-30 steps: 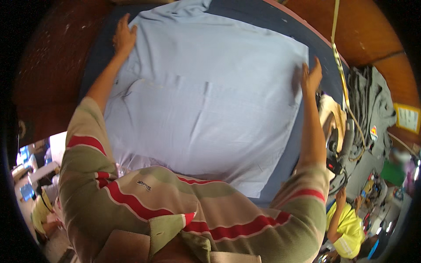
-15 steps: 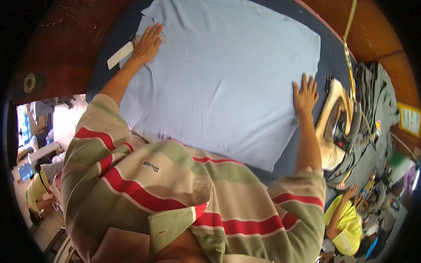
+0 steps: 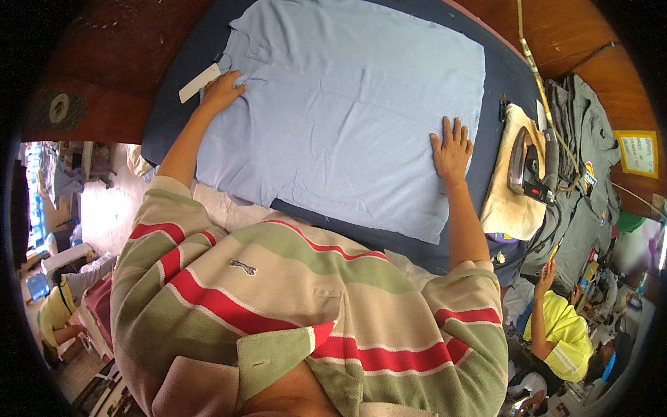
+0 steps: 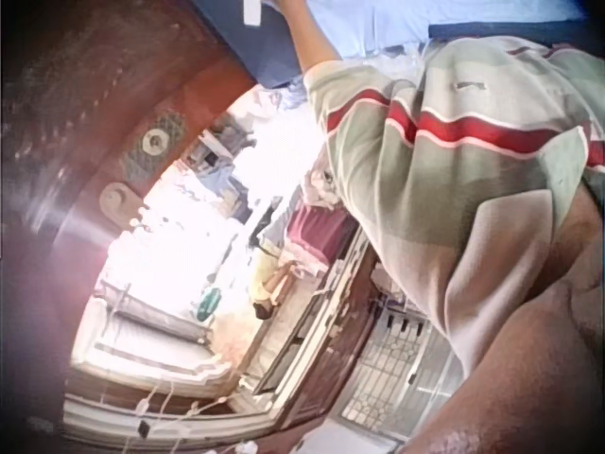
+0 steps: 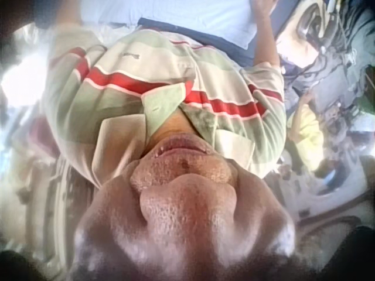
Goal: The person smoothes a blue shirt on a padded surface, uses a steam iron to press the front panels and collar, and then moves the shirt to a stack of other shirts.
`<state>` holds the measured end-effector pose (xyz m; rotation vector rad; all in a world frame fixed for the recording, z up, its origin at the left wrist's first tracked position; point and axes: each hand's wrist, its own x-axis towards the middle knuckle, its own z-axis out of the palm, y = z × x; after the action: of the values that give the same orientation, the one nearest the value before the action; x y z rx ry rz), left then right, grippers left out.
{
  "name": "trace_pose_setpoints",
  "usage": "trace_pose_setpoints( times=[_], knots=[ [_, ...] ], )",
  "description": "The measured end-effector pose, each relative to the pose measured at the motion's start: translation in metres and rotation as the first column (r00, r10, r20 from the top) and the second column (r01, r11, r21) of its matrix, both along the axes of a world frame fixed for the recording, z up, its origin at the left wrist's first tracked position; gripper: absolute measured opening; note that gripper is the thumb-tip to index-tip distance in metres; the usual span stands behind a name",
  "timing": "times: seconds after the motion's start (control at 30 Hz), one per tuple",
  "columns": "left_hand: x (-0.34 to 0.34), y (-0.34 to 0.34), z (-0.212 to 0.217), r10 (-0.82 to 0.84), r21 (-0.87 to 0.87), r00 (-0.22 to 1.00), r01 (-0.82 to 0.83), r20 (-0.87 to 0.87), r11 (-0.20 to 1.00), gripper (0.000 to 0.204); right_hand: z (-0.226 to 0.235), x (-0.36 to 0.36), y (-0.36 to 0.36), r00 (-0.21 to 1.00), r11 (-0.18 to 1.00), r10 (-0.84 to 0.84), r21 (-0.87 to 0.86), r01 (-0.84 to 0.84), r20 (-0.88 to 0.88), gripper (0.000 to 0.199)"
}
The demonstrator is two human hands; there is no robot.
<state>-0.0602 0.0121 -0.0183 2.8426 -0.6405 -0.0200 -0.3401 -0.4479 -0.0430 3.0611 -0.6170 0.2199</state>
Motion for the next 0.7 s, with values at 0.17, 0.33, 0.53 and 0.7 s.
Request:
trace_pose_setpoints(
  times=[0.17, 0.33, 0.53, 0.7],
  knots=[
    [0.0, 0.004, -0.018, 0.163, -0.171, 0.963, -0.128, 0.213, 0.977, 0.032, 0.0, 0.001, 0.002, 1.0, 1.0, 0.02, 0.004, -0.02, 0.021, 0.056],
    [0.001, -0.022, -0.01, 0.224, -0.307, 0.975, -0.218, -0.016, 0.926, 0.034, -0.003, -0.004, -0.003, 1.0, 1.0, -0.001, -0.026, 0.001, 0.02, 0.056],
    [0.034, -0.002, -0.026, 0.054, -0.469, 0.991, -0.107, -0.126, 0.876, 0.027, -0.003, 0.001, 0.002, 0.999, 0.999, 0.029, -0.015, -0.029, 0.029, 0.056],
    [0.003, -0.018, -0.019, 0.131, -0.173, 0.974, -0.1, 0.183, 0.98, 0.028, -0.002, -0.003, -0.003, 0.999, 1.0, 0.021, -0.021, -0.02, 0.037, 0.056]
  ],
)
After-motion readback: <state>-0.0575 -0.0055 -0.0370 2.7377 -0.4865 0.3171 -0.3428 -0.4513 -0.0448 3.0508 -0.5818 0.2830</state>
